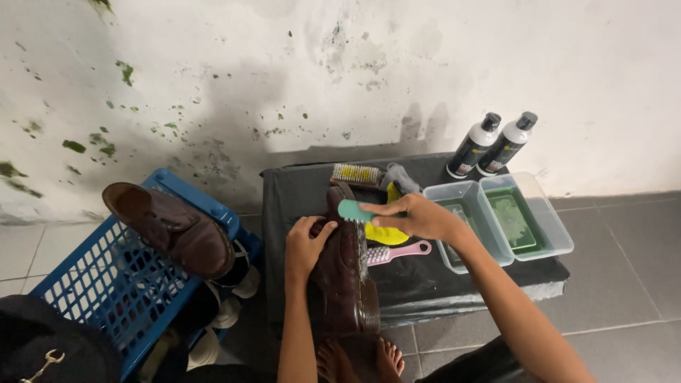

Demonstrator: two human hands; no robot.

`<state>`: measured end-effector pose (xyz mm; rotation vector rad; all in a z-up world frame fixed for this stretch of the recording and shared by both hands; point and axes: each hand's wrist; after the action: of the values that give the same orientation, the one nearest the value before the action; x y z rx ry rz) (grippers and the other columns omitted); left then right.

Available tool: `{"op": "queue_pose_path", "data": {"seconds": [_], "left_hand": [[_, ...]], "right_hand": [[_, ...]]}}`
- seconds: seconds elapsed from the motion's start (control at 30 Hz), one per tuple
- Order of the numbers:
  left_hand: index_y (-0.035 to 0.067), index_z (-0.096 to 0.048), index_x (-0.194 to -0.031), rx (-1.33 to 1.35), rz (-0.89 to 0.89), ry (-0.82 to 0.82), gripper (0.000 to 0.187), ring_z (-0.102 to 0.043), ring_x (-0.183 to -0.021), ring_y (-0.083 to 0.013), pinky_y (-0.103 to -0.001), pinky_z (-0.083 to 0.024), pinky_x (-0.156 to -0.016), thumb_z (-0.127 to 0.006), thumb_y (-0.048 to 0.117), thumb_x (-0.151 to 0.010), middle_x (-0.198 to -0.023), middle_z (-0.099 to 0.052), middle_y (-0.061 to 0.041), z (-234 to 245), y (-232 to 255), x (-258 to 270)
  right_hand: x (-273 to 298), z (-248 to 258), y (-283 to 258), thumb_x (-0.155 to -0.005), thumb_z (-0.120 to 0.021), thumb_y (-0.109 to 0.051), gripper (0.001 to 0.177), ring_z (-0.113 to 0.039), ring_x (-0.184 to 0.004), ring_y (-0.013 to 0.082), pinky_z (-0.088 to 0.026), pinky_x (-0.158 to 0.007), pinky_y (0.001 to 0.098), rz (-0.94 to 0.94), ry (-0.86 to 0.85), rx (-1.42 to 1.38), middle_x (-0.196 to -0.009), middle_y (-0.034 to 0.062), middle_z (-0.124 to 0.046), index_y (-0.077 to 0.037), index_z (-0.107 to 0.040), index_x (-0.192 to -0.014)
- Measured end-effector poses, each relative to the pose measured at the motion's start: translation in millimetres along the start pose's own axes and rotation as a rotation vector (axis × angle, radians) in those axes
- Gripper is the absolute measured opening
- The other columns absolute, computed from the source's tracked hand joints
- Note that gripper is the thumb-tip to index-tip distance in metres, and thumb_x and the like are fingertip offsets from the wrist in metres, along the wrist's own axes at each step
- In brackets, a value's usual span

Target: The person scrubs a brown leather shoe with a teal brush, focusing on the side and heel areas. They hold the shoe steady with their left hand while scrubbing with their right hand.

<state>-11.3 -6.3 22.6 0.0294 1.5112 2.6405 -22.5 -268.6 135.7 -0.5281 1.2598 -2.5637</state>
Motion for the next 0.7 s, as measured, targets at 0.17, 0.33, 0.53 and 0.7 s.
{"op": "queue_pose_path", "data": {"seconds": [0.17, 0.33, 0.53, 0.7], "left_hand": [[0.003, -0.072, -0.113, -0.006, -0.016, -0.013, 0.051, -0.07, -0.099, -0.0332, -0.046, -0.061, -0.083, -0.071, 0.052, -0.096, -0.099, -0.07, -0.017, 1.8, 1.3, -1.2], [0.004, -0.072, -0.112, -0.005, -0.046, 0.027, 0.05, -0.07, -0.099, -0.0347, -0.048, -0.059, -0.084, -0.071, 0.052, -0.096, -0.099, -0.069, -0.017, -1.5, -3.1, -2.3], [0.004, -0.072, -0.11, 0.01, 0.028, 0.024, 0.04, -0.07, -0.096, -0.0349, -0.048, -0.06, -0.082, -0.075, 0.041, -0.094, -0.096, -0.07, -0.018, -3.2, 5.4, -1.9], [0.011, -0.075, -0.1, -0.074, -0.126, 0.166, 0.039, -0.071, -0.092, -0.0336, -0.043, -0.06, -0.08, -0.074, 0.049, -0.092, -0.09, -0.072, -0.014, -13.8, -5.2, 8.4]], "right_hand": [[3.2, -1.9, -0.4, -0.091, -0.073, -0.023, 0.034, -0.053, -0.036, 0.0162, -0.045, -0.041, 0.0267, -0.021, -0.06, -0.083, -0.055, 0.0159, -0.069, -0.022, -0.07, -0.125], [9.9, -5.0, -7.1, -0.089, -0.075, -0.023, 0.036, -0.056, -0.037, 0.0161, -0.044, -0.04, 0.0277, 0.034, -0.053, -0.076, -0.052, 0.0135, -0.066, -0.026, -0.071, -0.124], [-8.5, -4.8, -9.4, -0.093, -0.071, -0.024, 0.036, -0.052, -0.036, 0.0136, -0.042, -0.039, 0.0244, 0.056, -0.054, -0.037, -0.049, 0.0123, -0.064, -0.024, -0.069, -0.129], [-11.4, -2.5, -9.6, -0.092, -0.068, -0.021, 0.043, -0.066, -0.042, 0.0201, -0.054, -0.039, 0.0289, 0.031, -0.152, -0.093, -0.054, 0.0145, -0.068, -0.025, -0.063, -0.135]]}}
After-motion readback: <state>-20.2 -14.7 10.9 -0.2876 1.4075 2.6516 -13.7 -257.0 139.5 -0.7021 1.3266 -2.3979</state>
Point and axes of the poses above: each hand's wrist, its own x-axis away from the middle knuckle, its own z-axis out of the back of the hand, y = z × x
